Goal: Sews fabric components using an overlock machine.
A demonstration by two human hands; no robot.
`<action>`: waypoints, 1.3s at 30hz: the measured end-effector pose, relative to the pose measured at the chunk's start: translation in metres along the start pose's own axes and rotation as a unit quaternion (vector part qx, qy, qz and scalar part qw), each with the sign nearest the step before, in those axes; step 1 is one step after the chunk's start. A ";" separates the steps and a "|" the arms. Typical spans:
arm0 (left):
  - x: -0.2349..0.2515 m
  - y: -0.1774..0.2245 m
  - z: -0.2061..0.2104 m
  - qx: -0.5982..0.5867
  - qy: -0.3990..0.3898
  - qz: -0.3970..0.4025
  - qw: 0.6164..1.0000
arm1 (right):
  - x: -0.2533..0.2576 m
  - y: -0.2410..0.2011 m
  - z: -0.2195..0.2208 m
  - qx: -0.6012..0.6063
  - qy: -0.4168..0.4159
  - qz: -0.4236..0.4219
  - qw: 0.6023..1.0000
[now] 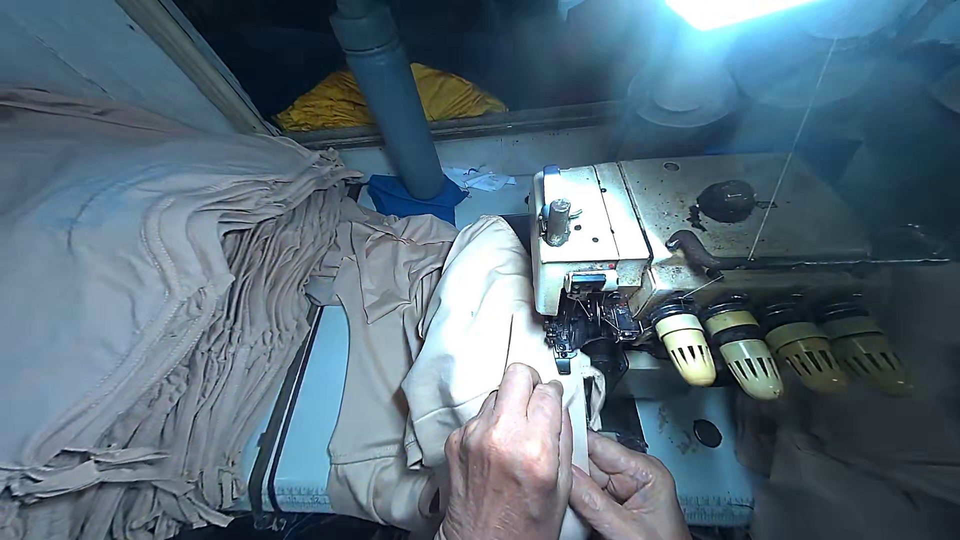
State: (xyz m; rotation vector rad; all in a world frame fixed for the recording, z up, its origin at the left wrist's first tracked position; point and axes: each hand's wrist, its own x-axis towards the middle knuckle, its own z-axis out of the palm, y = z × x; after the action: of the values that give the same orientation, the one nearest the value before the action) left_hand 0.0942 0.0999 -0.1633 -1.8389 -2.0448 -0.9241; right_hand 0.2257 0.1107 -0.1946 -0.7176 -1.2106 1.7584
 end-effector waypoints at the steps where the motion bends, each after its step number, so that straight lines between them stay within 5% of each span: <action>1: 0.001 0.000 0.002 -0.001 0.003 -0.002 1.000 | 0.000 0.000 0.001 0.003 -0.004 0.002 1.000; 16: 0.015 0.014 0.012 0.041 0.012 0.010 0.999 | 0.001 0.000 0.006 0.013 0.014 0.002 1.000; 22: -0.010 0.001 -0.021 -0.074 -0.057 0.055 0.994 | 0.002 0.002 0.003 0.008 0.004 -0.009 1.000; 26: -0.062 -0.040 -0.060 -0.021 -0.124 -0.125 0.984 | 0.006 0.016 0.001 0.019 -0.003 -0.028 0.999; 29: -0.106 -0.072 -0.063 0.028 -0.279 -0.293 0.914 | 0.010 0.026 0.001 0.018 -0.005 -0.053 0.998; 34: -0.117 -0.096 -0.078 -0.142 0.001 -0.313 0.939 | 0.007 0.027 -0.003 -0.043 -0.012 -0.098 0.994; 39: -0.054 -0.164 -0.140 0.029 0.242 -0.078 0.967 | -0.021 0.003 -0.017 -0.046 -0.190 -0.090 0.977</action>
State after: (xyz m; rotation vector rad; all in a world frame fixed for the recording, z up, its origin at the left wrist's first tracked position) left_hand -0.0851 -0.0279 -0.1335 -1.2715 -1.8940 -1.1985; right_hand 0.2487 0.0989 -0.2034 -0.3147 -1.5698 1.7414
